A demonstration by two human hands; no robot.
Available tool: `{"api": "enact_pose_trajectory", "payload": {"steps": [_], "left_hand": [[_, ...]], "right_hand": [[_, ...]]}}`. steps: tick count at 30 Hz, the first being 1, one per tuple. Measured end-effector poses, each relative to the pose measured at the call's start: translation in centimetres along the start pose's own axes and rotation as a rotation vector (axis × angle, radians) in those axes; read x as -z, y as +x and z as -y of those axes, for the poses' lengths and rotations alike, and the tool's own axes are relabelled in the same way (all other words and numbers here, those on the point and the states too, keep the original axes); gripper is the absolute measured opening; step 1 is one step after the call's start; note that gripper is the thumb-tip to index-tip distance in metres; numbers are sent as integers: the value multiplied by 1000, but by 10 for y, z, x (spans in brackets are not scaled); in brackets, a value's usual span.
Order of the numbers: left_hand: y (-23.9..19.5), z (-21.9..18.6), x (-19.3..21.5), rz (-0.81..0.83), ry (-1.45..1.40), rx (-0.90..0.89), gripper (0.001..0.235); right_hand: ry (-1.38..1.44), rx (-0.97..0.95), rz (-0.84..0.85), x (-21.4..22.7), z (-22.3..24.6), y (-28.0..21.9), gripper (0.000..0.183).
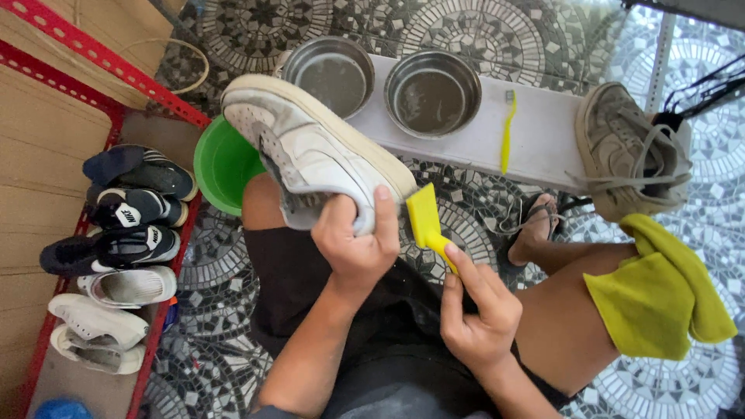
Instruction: The person sits on the floor and scrubs a white sneaker using a yellow brush dipped in water. They hold the shoe in their left hand and scrub the upper and sole with the brush in their right hand, repeatedly dipping the brush into a metal bowl.
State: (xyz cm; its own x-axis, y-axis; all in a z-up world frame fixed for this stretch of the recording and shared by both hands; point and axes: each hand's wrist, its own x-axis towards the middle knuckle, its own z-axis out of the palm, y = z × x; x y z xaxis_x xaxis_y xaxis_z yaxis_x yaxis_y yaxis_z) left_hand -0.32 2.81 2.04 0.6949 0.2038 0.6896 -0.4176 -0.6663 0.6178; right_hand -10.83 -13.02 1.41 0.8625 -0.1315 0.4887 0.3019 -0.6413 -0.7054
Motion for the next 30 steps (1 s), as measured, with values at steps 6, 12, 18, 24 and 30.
{"api": "enact_pose_trajectory", "payload": {"steps": [6, 12, 18, 24, 30], "left_hand": [[-12, -13, -3, 58, -69, 5, 48], [-6, 0, -4, -36, -8, 47, 46], [-16, -13, -5, 4, -10, 48, 48], [0, -5, -2, -40, -4, 69, 45], [-12, -16, -7, -47, -105, 163, 45]], "right_hand": [[-73, 63, -49, -1, 1, 30, 34], [1, -18, 12, -3, -9, -14, 37], [-81, 15, -35, -1, -3, 26, 33], [-6, 13, -3, -5, -12, -12, 37], [20, 63, -113, -4, -11, 32, 36]]}}
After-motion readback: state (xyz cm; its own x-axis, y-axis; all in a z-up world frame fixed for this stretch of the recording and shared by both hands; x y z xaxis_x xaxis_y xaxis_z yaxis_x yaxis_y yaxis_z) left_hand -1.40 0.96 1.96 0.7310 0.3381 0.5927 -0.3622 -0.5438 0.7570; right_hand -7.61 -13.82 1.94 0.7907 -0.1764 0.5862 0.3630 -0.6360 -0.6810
